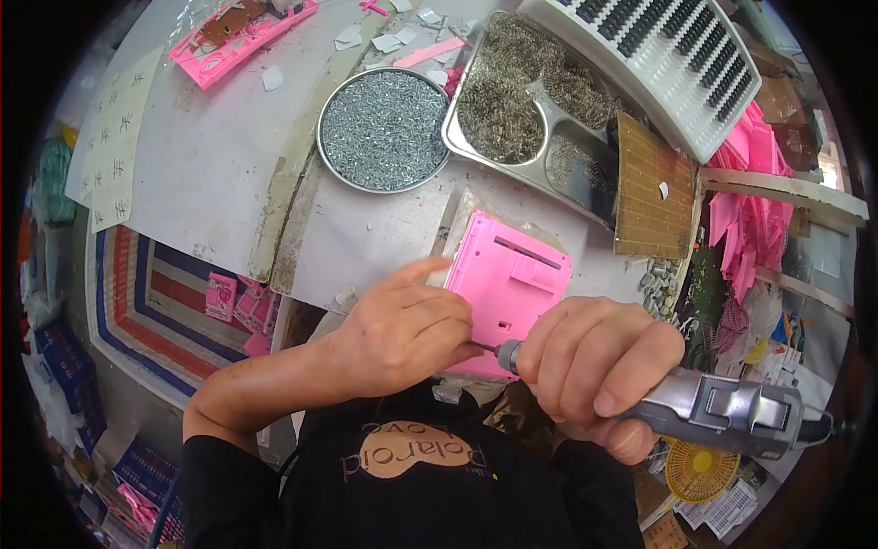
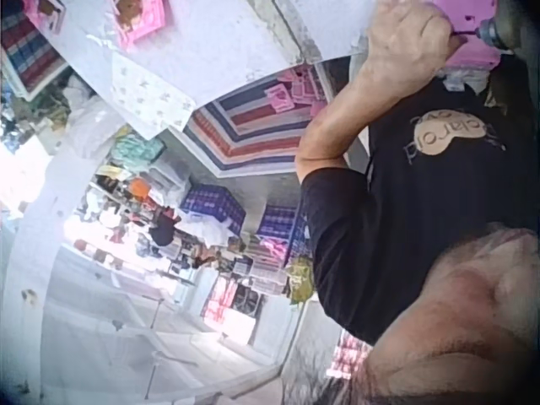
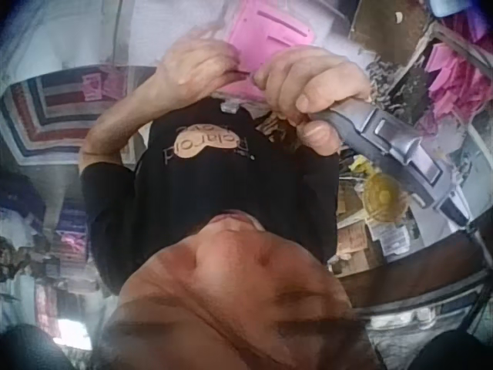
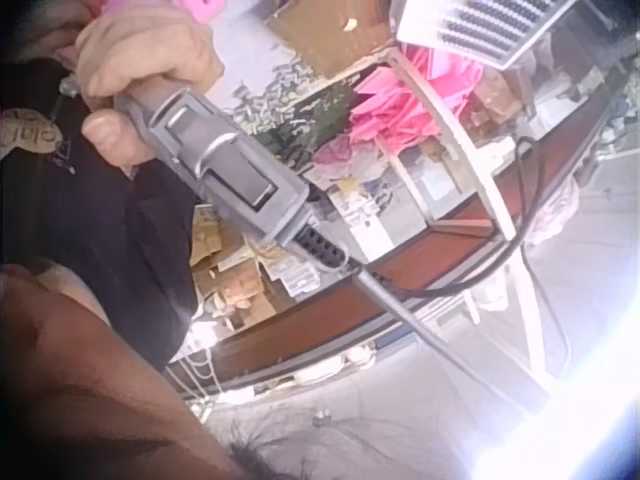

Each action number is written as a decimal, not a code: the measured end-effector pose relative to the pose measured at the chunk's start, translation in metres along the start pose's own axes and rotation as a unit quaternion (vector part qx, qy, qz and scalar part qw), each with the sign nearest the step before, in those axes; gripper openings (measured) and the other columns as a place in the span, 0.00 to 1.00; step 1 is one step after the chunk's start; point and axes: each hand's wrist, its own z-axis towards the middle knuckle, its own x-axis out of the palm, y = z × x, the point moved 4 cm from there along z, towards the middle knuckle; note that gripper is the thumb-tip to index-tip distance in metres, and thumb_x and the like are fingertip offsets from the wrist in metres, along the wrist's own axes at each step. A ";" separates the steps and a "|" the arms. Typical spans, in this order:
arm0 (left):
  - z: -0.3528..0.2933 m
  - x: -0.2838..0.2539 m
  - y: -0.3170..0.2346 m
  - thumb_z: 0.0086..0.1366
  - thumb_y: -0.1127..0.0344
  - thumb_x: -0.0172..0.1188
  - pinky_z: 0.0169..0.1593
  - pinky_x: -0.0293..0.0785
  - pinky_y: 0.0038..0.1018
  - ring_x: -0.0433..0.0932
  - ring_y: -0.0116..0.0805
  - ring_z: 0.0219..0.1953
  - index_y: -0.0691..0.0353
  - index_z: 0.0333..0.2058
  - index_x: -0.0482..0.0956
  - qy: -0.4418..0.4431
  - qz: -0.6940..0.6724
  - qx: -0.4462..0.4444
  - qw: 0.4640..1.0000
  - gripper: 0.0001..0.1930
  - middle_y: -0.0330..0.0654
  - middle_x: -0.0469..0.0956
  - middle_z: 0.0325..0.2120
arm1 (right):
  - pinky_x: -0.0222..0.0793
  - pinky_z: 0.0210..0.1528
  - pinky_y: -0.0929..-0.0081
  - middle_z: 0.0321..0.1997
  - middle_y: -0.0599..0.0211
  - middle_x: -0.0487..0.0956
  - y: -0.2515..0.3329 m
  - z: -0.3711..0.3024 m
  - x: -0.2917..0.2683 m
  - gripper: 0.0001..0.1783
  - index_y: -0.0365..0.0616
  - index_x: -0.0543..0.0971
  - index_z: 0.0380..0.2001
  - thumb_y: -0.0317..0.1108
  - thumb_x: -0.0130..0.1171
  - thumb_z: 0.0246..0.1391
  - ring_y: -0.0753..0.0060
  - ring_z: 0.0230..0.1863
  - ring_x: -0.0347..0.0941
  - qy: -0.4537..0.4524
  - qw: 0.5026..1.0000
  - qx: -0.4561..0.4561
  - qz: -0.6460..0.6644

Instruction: Assembling the internal components of a pink plastic toy, including soldering wires and driving screws.

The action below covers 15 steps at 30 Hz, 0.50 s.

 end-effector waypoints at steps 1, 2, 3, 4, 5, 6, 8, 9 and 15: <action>0.002 -0.003 0.002 0.52 0.67 0.75 0.57 0.77 0.45 0.83 0.38 0.32 0.59 0.29 0.79 0.010 0.024 0.004 1.000 0.11 0.40 0.80 0.27 | 0.73 0.29 0.64 0.20 0.68 0.77 0.001 0.003 -0.001 0.15 0.43 0.74 0.38 0.38 0.69 0.59 0.65 0.19 0.75 0.000 1.000 -0.017 -0.012; 0.006 -0.010 0.007 0.53 0.68 0.75 0.53 0.78 0.43 0.82 0.39 0.31 0.59 0.29 0.79 0.020 0.048 0.007 0.999 0.11 0.40 0.79 0.26 | 0.72 0.28 0.65 0.19 0.69 0.76 0.002 0.008 -0.003 0.15 0.43 0.73 0.38 0.38 0.69 0.59 0.66 0.19 0.74 -0.001 0.999 -0.033 -0.024; 0.007 -0.015 0.013 0.54 0.68 0.75 0.50 0.79 0.42 0.81 0.40 0.29 0.59 0.29 0.79 0.031 0.072 0.010 0.997 0.10 0.40 0.78 0.25 | 0.71 0.28 0.66 0.19 0.71 0.75 0.003 0.012 -0.006 0.15 0.44 0.73 0.38 0.38 0.68 0.60 0.67 0.18 0.73 -0.002 0.998 -0.050 -0.036; 0.004 -0.023 0.028 0.54 0.68 0.74 0.47 0.78 0.41 0.80 0.41 0.29 0.58 0.29 0.79 -0.010 0.075 -0.055 0.996 0.10 0.41 0.77 0.25 | 0.69 0.27 0.67 0.19 0.71 0.74 0.001 0.015 -0.011 0.15 0.44 0.72 0.38 0.38 0.68 0.60 0.69 0.18 0.71 -0.031 0.996 -0.062 -0.056; -0.004 -0.029 0.045 0.55 0.68 0.74 0.44 0.77 0.41 0.79 0.41 0.29 0.58 0.29 0.79 -0.051 0.076 -0.119 0.989 0.10 0.41 0.76 0.24 | 0.67 0.27 0.68 0.19 0.71 0.73 -0.002 0.019 -0.017 0.15 0.44 0.71 0.38 0.38 0.67 0.61 0.70 0.18 0.70 -0.060 0.992 -0.074 -0.077; -0.011 -0.032 0.058 0.55 0.68 0.74 0.41 0.76 0.41 0.79 0.42 0.29 0.57 0.29 0.79 -0.093 0.077 -0.181 0.976 0.10 0.41 0.75 0.24 | 0.66 0.27 0.69 0.19 0.71 0.72 -0.007 0.025 -0.022 0.15 0.44 0.70 0.39 0.37 0.66 0.61 0.71 0.19 0.68 -0.077 0.990 -0.080 -0.088; -0.019 -0.021 0.047 0.56 0.65 0.75 0.45 0.74 0.41 0.80 0.41 0.32 0.57 0.28 0.76 -0.037 0.058 -0.140 0.988 0.13 0.40 0.77 0.26 | 0.63 0.26 0.70 0.19 0.71 0.71 -0.022 0.036 -0.035 0.14 0.44 0.69 0.39 0.36 0.65 0.62 0.74 0.19 0.66 -0.101 0.987 -0.084 -0.096; -0.018 -0.017 0.036 0.56 0.65 0.74 0.48 0.74 0.41 0.81 0.40 0.34 0.58 0.28 0.75 0.003 0.054 -0.104 0.993 0.13 0.40 0.79 0.28 | 0.62 0.26 0.70 0.19 0.70 0.70 -0.032 0.039 -0.039 0.14 0.44 0.68 0.39 0.35 0.64 0.62 0.75 0.19 0.65 -0.105 0.987 -0.080 -0.090; -0.013 0.016 0.003 0.52 0.62 0.76 0.53 0.67 0.41 0.85 0.33 0.48 0.56 0.27 0.72 0.002 0.090 -0.012 0.996 0.17 0.36 0.83 0.37 | 0.61 0.24 0.72 0.18 0.70 0.69 -0.049 0.043 -0.042 0.12 0.43 0.68 0.36 0.34 0.61 0.63 0.76 0.18 0.63 -0.105 0.985 -0.060 -0.123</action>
